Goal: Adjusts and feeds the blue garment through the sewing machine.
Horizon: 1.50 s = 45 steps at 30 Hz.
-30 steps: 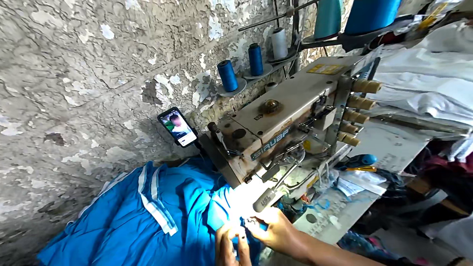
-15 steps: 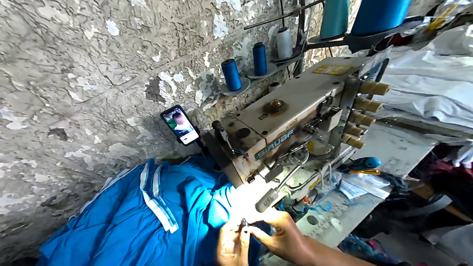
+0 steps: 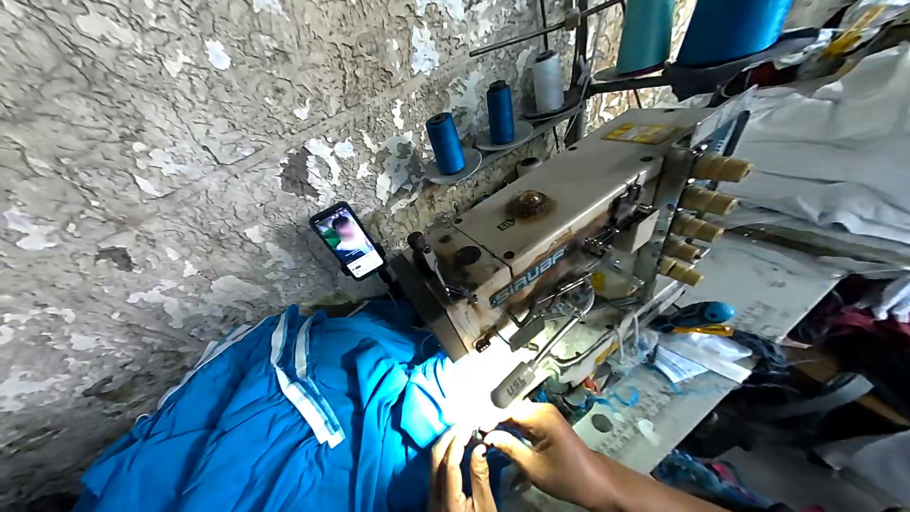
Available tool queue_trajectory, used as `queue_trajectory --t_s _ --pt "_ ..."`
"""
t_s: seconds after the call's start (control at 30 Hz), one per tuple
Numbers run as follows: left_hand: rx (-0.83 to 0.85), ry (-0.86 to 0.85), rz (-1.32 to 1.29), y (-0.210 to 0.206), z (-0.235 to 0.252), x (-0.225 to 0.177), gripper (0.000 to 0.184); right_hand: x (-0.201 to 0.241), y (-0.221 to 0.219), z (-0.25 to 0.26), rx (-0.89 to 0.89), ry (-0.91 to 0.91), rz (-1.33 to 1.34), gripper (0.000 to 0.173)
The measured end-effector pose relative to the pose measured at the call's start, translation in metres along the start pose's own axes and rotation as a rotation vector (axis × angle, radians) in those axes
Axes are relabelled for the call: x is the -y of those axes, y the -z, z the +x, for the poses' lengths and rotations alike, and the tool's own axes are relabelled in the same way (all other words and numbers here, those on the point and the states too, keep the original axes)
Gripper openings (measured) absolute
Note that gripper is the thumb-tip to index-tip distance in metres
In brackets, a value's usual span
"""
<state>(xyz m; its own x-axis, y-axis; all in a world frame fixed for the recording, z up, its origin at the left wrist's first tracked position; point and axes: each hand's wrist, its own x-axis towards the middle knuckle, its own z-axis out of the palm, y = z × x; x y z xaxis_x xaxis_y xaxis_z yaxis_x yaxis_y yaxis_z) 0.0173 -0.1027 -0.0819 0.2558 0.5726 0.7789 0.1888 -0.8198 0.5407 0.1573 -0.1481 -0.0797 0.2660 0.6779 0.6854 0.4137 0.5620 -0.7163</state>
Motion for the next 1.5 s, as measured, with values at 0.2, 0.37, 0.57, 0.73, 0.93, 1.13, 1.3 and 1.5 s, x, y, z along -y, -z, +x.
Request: queue_trajectory --t_s 0.2,0.37,0.57,0.73,0.93,1.13,1.3,1.5 --pt "0.003 -0.072 0.161 0.0 0.003 -0.009 0.023 0.003 0.002 0.002 0.024 -0.041 0.057 0.011" --pt "-0.008 -0.088 0.128 0.001 0.001 -0.006 0.022 0.003 0.003 0.002 0.024 -0.116 0.077 0.011" --pt "0.037 -0.101 0.106 0.002 0.002 -0.001 0.019 0.002 0.007 0.005 0.042 -0.055 -0.034 0.014" --pt "0.082 -0.123 0.146 0.002 0.003 -0.006 0.02 -0.001 0.008 0.003 0.042 -0.06 -0.146 0.02" --pt "0.07 0.032 -0.132 -0.005 -0.006 -0.004 0.02 0.024 0.014 0.01 0.156 -0.349 -0.004 0.02" --pt "0.119 0.222 -0.427 -0.003 -0.003 -0.009 0.021 0.029 0.022 0.016 0.242 -0.615 0.275 0.019" --pt "0.11 0.272 -0.462 -0.001 -0.001 -0.012 0.021 0.03 0.023 0.017 0.294 -0.634 0.275 0.02" --pt "0.088 0.332 -0.536 -0.001 -0.002 -0.019 0.024 0.031 0.022 0.012 0.275 -0.616 0.36 0.016"
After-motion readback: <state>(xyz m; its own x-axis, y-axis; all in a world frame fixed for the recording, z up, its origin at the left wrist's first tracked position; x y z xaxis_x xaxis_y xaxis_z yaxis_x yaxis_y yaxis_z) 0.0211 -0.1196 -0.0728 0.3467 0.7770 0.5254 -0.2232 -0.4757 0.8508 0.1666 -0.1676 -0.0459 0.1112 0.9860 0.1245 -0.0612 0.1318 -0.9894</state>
